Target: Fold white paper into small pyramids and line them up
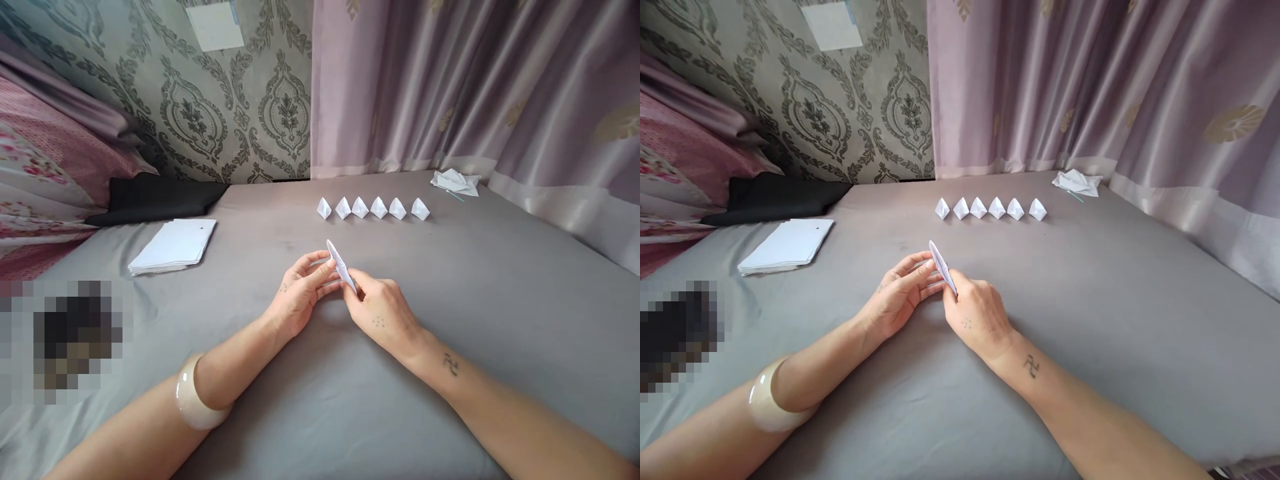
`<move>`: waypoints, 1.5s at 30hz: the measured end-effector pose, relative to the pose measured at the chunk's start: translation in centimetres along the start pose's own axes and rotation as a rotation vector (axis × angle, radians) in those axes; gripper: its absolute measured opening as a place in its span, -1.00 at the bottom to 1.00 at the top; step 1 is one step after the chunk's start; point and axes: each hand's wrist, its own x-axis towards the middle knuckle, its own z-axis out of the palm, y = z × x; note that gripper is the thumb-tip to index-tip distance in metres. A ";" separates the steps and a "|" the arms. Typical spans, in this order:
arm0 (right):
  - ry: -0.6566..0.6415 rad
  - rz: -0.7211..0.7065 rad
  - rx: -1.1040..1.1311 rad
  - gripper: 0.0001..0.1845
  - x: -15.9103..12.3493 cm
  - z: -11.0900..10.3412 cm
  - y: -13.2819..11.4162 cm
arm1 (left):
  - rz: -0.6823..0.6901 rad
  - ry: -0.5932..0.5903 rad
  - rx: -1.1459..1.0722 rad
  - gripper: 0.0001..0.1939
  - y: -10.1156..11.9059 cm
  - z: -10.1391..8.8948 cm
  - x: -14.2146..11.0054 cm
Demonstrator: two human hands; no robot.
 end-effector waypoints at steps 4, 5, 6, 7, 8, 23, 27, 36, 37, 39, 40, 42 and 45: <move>0.013 -0.032 0.021 -0.78 -0.2 -0.1 -0.4 | 0.003 0.028 0.039 -0.68 0.1 -0.2 0.1; 0.011 -0.026 0.059 -0.76 -0.2 -0.2 -0.4 | 0.005 0.026 0.042 -0.68 0.1 -0.3 0.2; 0.017 -0.019 0.099 -0.73 -0.1 -0.2 -0.4 | 0.009 0.024 0.041 -0.69 0.1 -0.4 0.3; 0.034 -0.010 0.139 -0.72 0.0 -0.3 -0.3 | 0.012 0.020 0.039 -0.71 0.1 -0.4 0.3; 0.059 0.000 0.174 -0.72 0.1 -0.3 -0.2 | 0.014 0.016 0.037 -0.72 0.1 -0.5 0.4; 0.134 -0.102 0.280 -0.80 0.2 0.5 0.9 | 0.015 -0.050 0.180 -0.68 -0.3 -0.8 0.3; 0.120 -0.057 0.285 -0.85 0.4 0.6 0.7 | 0.049 -0.076 0.201 -0.68 -0.5 -0.9 0.2; 0.191 -0.012 0.250 -0.87 0.3 0.6 0.8 | 0.102 -0.052 0.289 -0.68 -0.6 -0.1 -0.6; 0.197 -0.014 0.245 -0.86 0.2 0.7 0.7 | 0.115 -0.051 0.299 -0.68 -0.7 0.0 -0.6; 0.202 -0.024 0.226 -0.85 0.1 0.9 0.5 | 0.146 -0.053 0.329 -0.69 -0.9 -0.1 -0.6; 0.199 -0.035 0.213 -0.84 0.1 1.0 0.4 | 0.162 -0.048 0.352 -0.70 -0.9 -0.1 -0.5; 0.183 -0.058 0.188 -0.82 0.0 1.1 0.1 | 0.187 -0.032 0.412 -0.70 -1.0 -0.2 -0.4; 0.143 -0.068 0.155 -0.81 -0.2 1.3 -0.3 | 0.202 -0.027 0.486 -0.72 -0.9 -0.5 -0.2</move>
